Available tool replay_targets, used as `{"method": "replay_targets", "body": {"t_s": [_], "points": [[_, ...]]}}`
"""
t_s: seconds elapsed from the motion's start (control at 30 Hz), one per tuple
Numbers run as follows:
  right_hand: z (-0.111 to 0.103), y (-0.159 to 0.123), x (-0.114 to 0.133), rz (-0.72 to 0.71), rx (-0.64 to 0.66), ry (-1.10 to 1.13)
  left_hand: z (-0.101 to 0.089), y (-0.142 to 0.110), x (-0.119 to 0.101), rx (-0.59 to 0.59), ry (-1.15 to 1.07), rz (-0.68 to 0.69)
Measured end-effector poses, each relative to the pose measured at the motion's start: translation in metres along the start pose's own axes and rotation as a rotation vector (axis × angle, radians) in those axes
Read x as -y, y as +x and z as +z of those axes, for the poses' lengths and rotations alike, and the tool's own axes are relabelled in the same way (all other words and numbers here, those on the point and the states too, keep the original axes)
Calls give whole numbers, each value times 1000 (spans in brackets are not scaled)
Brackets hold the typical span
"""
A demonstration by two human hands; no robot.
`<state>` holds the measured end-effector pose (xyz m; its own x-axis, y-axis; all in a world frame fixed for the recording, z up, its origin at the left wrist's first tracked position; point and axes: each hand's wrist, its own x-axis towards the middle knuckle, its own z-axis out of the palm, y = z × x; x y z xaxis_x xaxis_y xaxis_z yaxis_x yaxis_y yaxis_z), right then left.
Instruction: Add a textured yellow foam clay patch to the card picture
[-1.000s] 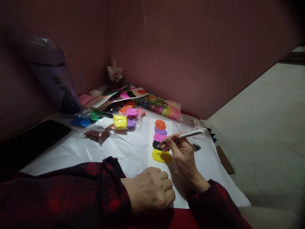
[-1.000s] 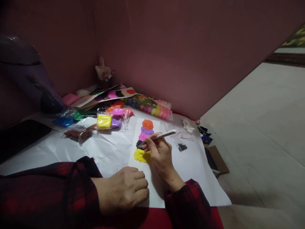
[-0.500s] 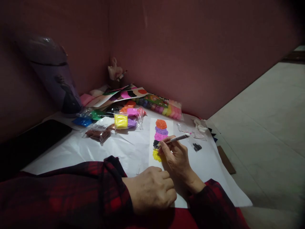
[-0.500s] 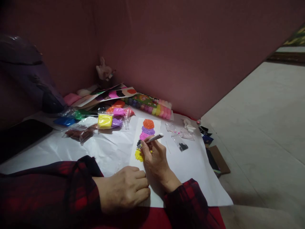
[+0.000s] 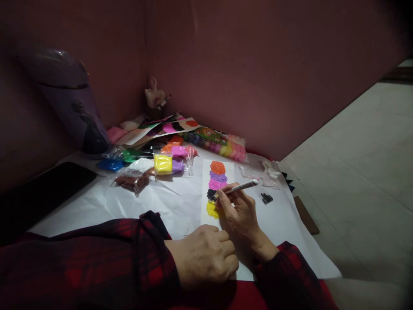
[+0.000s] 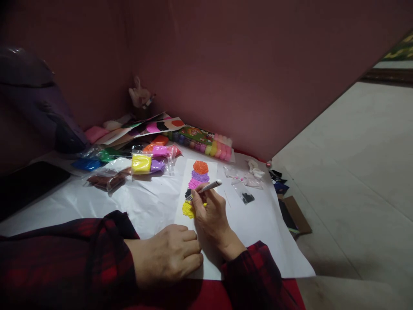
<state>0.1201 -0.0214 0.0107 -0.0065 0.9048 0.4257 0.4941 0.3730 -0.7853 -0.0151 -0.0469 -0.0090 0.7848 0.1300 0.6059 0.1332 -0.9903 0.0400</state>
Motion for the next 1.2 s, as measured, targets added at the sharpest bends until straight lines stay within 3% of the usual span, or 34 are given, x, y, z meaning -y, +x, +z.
{"method": "replay_targets", "body": {"t_s": [0.3,0.6,0.87,1.2], "points": [[3,0,-3,-16,-7,-5,1,-1,-1,1,-1,4],[-3,1,-10,-162,27,-170,2,-1,0,-33,-5,11],[-3,-1,-5,-33,-10,7,0,1,0,-33,-6,2],[1,-1,-4,-70,13,-25,2,0,0,-56,-13,5]]}}
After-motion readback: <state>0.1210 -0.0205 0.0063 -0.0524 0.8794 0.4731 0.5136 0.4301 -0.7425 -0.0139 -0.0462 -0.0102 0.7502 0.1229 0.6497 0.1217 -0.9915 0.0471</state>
